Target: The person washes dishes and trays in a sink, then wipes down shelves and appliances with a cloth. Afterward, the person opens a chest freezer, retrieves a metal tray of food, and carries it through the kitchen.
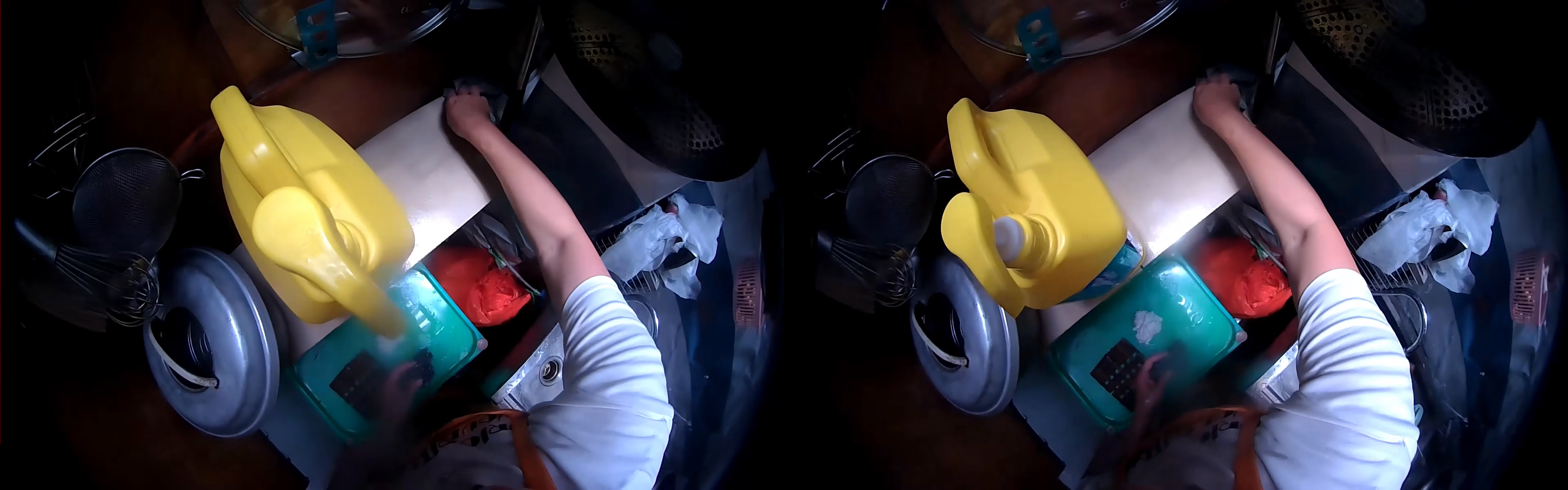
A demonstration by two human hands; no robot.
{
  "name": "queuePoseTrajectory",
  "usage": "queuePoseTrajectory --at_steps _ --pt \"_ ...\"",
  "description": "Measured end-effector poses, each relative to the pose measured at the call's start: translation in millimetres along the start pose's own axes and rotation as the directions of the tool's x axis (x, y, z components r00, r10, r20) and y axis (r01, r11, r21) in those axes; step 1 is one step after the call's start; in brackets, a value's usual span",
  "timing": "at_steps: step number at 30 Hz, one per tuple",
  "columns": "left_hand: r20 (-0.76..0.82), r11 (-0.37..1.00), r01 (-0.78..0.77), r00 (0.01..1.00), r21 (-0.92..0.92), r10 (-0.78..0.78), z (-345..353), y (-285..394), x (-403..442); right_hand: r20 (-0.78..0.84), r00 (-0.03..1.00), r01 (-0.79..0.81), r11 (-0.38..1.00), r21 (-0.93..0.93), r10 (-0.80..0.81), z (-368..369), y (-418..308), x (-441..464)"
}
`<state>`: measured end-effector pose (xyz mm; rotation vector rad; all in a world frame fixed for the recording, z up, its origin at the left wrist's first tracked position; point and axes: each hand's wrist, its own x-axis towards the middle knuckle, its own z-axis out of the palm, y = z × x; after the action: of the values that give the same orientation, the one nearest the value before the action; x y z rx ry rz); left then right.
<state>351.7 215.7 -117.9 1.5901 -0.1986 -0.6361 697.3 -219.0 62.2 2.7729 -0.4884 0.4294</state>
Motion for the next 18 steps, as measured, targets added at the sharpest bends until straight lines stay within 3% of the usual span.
queuePoseTrajectory --at_steps 2,5,6,8,9,10,13,14,16,18 --pt "0.038 1.000 0.028 0.999 -0.014 -0.028 5.9 5.6 0.5 -0.174 0.962 0.252 0.934 0.253 -0.212 -29.8 -29.7 -66.2" --pt "0.084 0.996 0.063 0.995 -0.069 -0.058 14.9 21.5 1.0 -0.201 0.832 0.553 0.741 0.382 -0.517 -80.6 -49.2 -160.0" --pt "0.096 0.994 0.074 0.993 -0.085 -0.066 14.3 28.9 2.4 -0.207 0.810 0.561 0.622 0.546 -0.549 -88.7 -41.5 -180.2" --pt "0.092 0.988 0.124 0.989 -0.093 -0.116 12.9 45.4 4.4 -0.134 0.914 0.381 0.703 0.600 -0.382 -86.1 -11.6 -192.6" --pt "0.087 0.984 0.148 0.986 -0.101 -0.140 13.4 50.1 4.1 -0.167 0.960 0.280 0.823 0.494 -0.226 -77.4 11.1 -187.4" --pt "0.078 0.986 0.140 0.988 -0.088 -0.134 11.9 52.2 2.8 -0.218 0.974 0.150 0.911 0.385 -0.068 -68.1 25.1 -182.1" --pt "0.059 0.995 0.100 0.993 0.011 -0.100 9.0 47.2 2.5 -0.304 0.949 0.008 0.955 0.296 0.086 -57.2 14.2 -185.3" --pt "0.057 0.993 0.085 0.994 0.088 -0.090 7.0 32.4 1.2 -0.232 0.973 0.080 0.932 0.354 0.005 -63.4 -2.7 -195.7" --pt "0.059 0.985 0.055 0.996 0.165 -0.066 5.4 31.5 1.9 -0.211 0.939 0.344 0.751 0.564 -0.272 -81.8 -34.4 -213.0" --pt "0.070 0.985 0.043 0.996 0.168 -0.056 8.0 45.6 -1.9 -0.275 0.934 0.343 0.785 0.515 -0.228 -59.7 -31.4 -185.3"
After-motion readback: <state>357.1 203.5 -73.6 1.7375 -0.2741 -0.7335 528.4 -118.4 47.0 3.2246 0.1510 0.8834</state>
